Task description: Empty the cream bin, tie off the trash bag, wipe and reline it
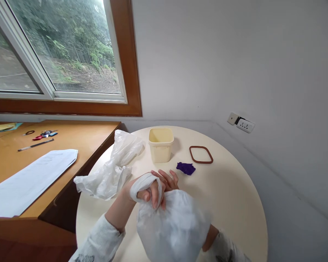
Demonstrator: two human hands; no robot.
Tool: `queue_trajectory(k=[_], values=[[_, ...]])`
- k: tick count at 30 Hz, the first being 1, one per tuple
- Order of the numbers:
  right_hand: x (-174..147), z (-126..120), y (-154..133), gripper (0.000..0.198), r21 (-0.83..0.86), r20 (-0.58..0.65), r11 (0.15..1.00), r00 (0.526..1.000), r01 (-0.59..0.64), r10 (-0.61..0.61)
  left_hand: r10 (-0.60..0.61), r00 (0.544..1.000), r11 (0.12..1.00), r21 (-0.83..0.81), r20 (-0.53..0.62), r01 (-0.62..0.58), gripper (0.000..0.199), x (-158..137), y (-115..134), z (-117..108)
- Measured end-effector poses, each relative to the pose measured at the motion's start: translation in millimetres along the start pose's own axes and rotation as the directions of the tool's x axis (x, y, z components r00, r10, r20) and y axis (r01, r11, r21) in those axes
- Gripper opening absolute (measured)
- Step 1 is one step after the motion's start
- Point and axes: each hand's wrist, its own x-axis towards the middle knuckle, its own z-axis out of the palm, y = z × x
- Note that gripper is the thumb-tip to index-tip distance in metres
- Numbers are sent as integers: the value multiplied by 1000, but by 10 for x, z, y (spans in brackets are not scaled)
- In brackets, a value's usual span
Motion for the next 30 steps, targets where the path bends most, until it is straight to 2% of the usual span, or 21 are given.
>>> queue_trajectory(k=[3,5,6,8,11,15,17,21,26,28,30], values=[[68,-82,174,17,-187,-150,969,970,162,-191,-3,1000,994,-108,12,4,61,56,18,-30],[72,-192,258,15,-293,-212,932,935,216,-283,-14,997,971,-239,-70,-3,54,80,15,-15],[68,-249,289,16,-305,-219,928,932,215,-288,-20,992,956,-294,-127,-18,50,89,3,-1],[62,-345,334,15,-278,-193,945,954,170,-228,-39,972,932,-359,-230,-48,42,101,-41,31],[61,-441,366,15,-194,-116,981,993,6,-30,-88,948,922,-386,-305,-39,39,113,-113,72],[61,-571,345,11,26,-33,977,976,-213,214,-167,933,947,-316,-320,62,52,139,-132,114],[59,-654,324,13,187,23,937,955,-296,297,-199,920,960,-256,-339,113,56,160,-117,135],[55,-760,315,28,462,125,786,908,-410,401,-247,893,966,-172,-377,194,57,192,-121,176],[65,-688,346,40,720,124,547,855,-427,504,-169,914,981,-154,-370,119,58,195,-149,225],[65,-629,335,37,757,71,520,841,-396,536,-144,921,985,-142,-361,98,53,198,-145,250],[57,-569,304,30,724,8,574,837,-382,546,-152,923,985,-134,-352,111,41,203,-147,278]])
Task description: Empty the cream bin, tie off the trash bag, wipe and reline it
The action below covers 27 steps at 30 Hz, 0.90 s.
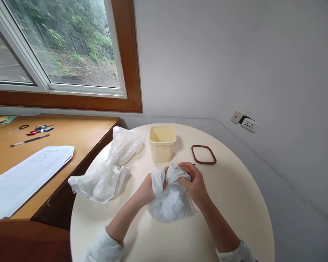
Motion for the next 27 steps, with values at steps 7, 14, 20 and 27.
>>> queue_trajectory(k=[7,14,20,27], values=[[-89,150,58,21,-246,-41,917,942,315,-334,-61,997,982,-176,42,68,37,7,-30,70],[-69,147,60,24,-335,126,825,889,455,-440,-37,996,948,-317,-85,8,49,46,-100,117],[-13,94,114,40,-619,-160,730,863,290,-479,-102,966,951,-308,-238,25,60,67,-133,120],[-53,41,68,22,-523,-130,821,930,230,-343,-27,951,997,-78,-309,3,75,35,-120,109]])
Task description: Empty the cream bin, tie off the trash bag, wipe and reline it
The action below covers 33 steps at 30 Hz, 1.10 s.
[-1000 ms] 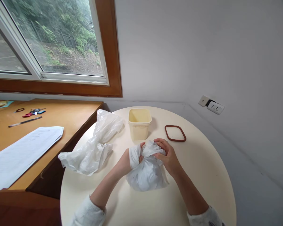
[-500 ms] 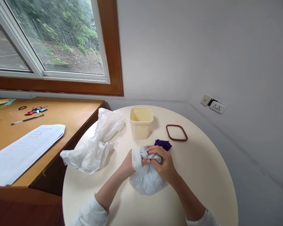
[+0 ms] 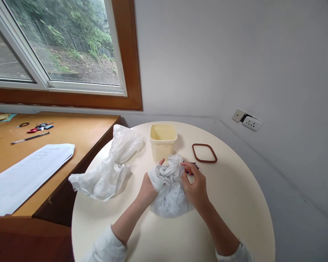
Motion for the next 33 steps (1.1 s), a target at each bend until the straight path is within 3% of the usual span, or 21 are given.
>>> queue_trajectory(k=[3,6,11,14,20,22,25,29,33], values=[[-17,-14,-91,32,84,151,990,980,116,-128,33,999,999,9,-18,-33,79,-18,-24,17],[-27,9,-142,37,97,276,989,952,107,-131,92,996,995,-28,-2,-92,74,-29,-48,47],[-39,79,-100,24,124,230,991,970,51,-79,44,998,999,5,47,-45,72,-35,-67,100],[-30,88,-44,22,238,188,968,982,-74,29,47,997,998,35,61,-49,70,-8,-106,110],[24,62,13,20,585,205,762,960,-277,191,-21,992,997,74,122,12,35,53,-129,93],[29,65,6,21,570,262,767,950,-294,169,-3,987,998,63,162,-8,27,48,-97,97],[25,77,-10,22,457,347,848,932,-268,107,30,971,999,21,235,-36,19,27,-54,109],[26,81,-21,18,342,411,911,908,-232,77,51,957,996,-84,285,-28,21,14,-73,110],[28,84,-35,13,183,382,978,924,-106,28,46,960,995,-95,275,-20,18,25,-134,111]])
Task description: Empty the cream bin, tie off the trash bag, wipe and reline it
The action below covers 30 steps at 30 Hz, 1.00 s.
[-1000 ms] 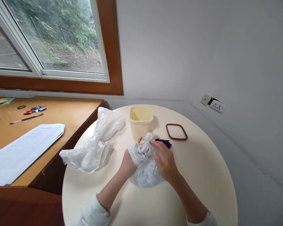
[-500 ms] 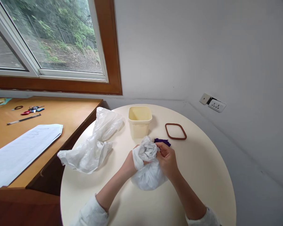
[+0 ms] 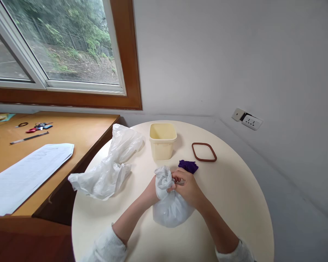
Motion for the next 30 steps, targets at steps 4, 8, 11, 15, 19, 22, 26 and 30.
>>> queue_trajectory(k=[4,8,11,15,19,22,26,30], values=[[0,-2,-21,17,-227,-47,974,998,19,-30,-40,999,998,56,-19,41,14,-2,9,26],[-8,-55,-34,15,-133,17,990,999,-36,39,-58,994,996,67,-94,64,12,14,65,49],[-34,-83,-58,22,-57,-93,998,995,36,-41,-75,974,993,78,-213,94,8,41,93,29],[-107,-1,-149,4,-146,-220,969,948,202,-231,-45,958,992,100,-283,76,8,33,86,-13],[-149,179,-202,15,-275,-76,935,964,226,-255,-4,967,996,86,-257,27,8,-3,40,-16],[-139,262,-167,15,-323,-90,931,974,170,-209,4,967,997,75,-253,15,9,-7,10,-11],[-120,263,-128,8,-397,-119,909,974,131,-192,-21,972,996,74,-235,40,13,-1,-6,-16],[-123,238,-129,7,-502,-138,859,971,102,-196,-73,975,990,107,-211,97,13,-13,7,-2]])
